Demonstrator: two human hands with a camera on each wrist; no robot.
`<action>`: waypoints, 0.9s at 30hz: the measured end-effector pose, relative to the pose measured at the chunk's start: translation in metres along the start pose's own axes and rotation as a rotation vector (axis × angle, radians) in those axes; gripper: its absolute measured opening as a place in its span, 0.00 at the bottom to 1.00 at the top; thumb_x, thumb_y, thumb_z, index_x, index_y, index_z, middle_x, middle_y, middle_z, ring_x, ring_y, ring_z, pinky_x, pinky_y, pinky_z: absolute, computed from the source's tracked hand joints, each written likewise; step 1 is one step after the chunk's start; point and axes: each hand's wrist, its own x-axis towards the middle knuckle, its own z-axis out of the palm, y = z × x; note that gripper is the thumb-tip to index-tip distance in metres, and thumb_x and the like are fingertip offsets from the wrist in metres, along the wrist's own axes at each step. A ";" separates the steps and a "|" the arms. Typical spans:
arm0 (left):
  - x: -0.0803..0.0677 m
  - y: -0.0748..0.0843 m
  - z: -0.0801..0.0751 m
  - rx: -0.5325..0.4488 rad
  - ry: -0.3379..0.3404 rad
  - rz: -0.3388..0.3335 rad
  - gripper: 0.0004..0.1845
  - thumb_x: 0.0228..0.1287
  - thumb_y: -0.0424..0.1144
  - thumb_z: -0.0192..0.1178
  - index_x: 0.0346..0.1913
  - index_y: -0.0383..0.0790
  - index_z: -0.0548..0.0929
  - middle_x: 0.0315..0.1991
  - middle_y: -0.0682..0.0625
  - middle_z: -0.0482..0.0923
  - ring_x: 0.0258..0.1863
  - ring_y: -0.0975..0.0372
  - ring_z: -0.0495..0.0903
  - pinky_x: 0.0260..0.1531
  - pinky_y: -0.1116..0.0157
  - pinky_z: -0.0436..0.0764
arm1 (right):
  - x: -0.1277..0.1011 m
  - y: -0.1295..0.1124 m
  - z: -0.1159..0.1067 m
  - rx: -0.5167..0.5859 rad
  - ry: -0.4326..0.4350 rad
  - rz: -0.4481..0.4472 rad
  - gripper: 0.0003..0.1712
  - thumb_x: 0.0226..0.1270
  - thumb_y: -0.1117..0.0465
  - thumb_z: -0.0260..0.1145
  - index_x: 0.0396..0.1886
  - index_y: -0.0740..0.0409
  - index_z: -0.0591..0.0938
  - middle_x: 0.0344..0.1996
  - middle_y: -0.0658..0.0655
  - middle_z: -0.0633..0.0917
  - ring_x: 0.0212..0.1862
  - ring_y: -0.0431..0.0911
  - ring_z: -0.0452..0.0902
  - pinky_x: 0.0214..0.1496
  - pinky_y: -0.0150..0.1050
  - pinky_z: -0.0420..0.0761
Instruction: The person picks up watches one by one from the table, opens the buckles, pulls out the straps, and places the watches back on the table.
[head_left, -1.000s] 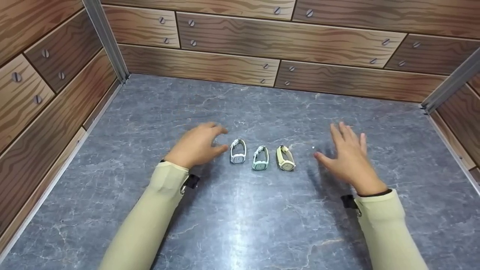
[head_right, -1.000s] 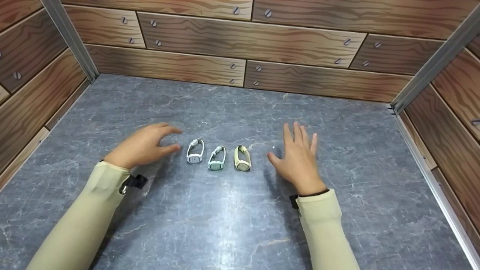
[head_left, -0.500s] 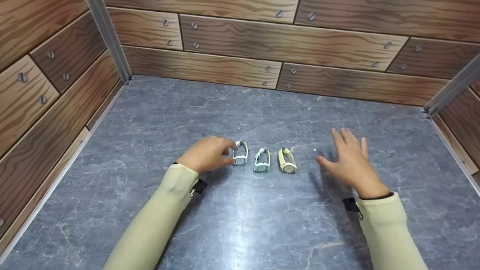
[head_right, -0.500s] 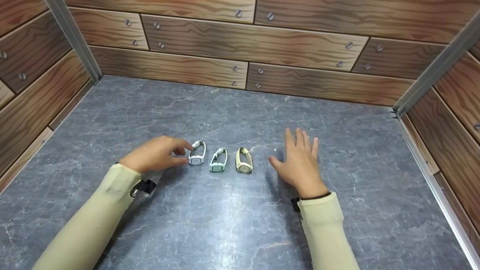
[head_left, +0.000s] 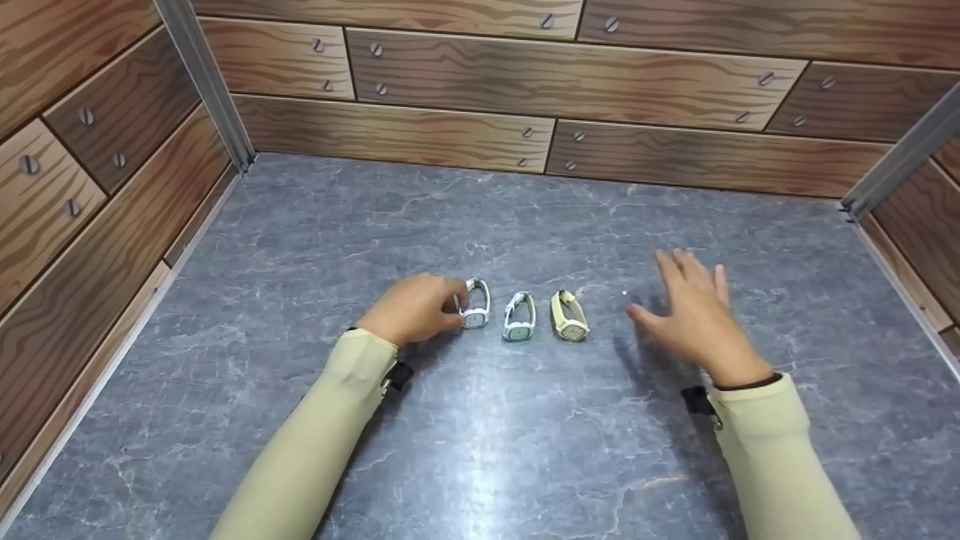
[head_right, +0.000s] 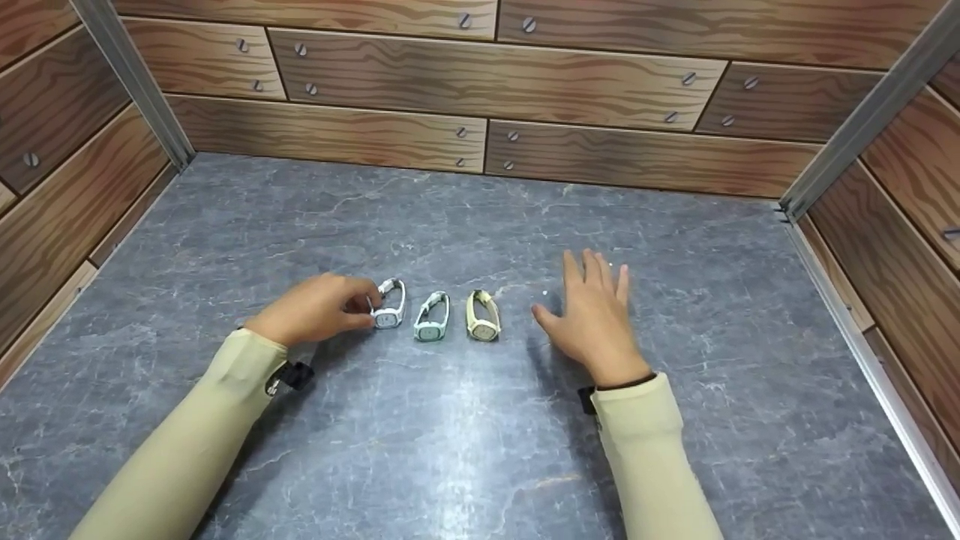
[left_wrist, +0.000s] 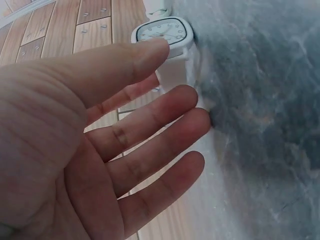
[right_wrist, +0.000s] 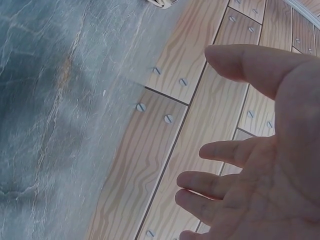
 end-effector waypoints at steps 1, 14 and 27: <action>0.000 0.000 0.000 0.002 0.006 0.007 0.08 0.66 0.42 0.70 0.44 0.44 0.85 0.36 0.51 0.87 0.39 0.56 0.84 0.46 0.53 0.83 | 0.000 -0.001 0.000 0.001 0.004 -0.008 0.53 0.70 0.48 0.70 0.80 0.71 0.54 0.77 0.79 0.53 0.79 0.73 0.44 0.78 0.64 0.24; 0.003 0.010 -0.007 -0.034 0.115 0.082 0.03 0.59 0.37 0.69 0.34 0.47 0.85 0.25 0.57 0.78 0.27 0.63 0.74 0.32 0.61 0.77 | 0.000 -0.005 -0.001 0.030 -0.047 -0.014 0.42 0.75 0.49 0.66 0.78 0.67 0.64 0.73 0.74 0.67 0.73 0.71 0.61 0.74 0.69 0.59; -0.004 0.051 -0.037 0.023 0.205 0.205 0.02 0.63 0.38 0.66 0.38 0.48 0.84 0.37 0.54 0.86 0.38 0.63 0.83 0.43 0.61 0.82 | -0.002 -0.008 -0.004 0.041 -0.045 -0.037 0.37 0.75 0.50 0.66 0.74 0.68 0.69 0.69 0.74 0.73 0.71 0.70 0.66 0.72 0.68 0.64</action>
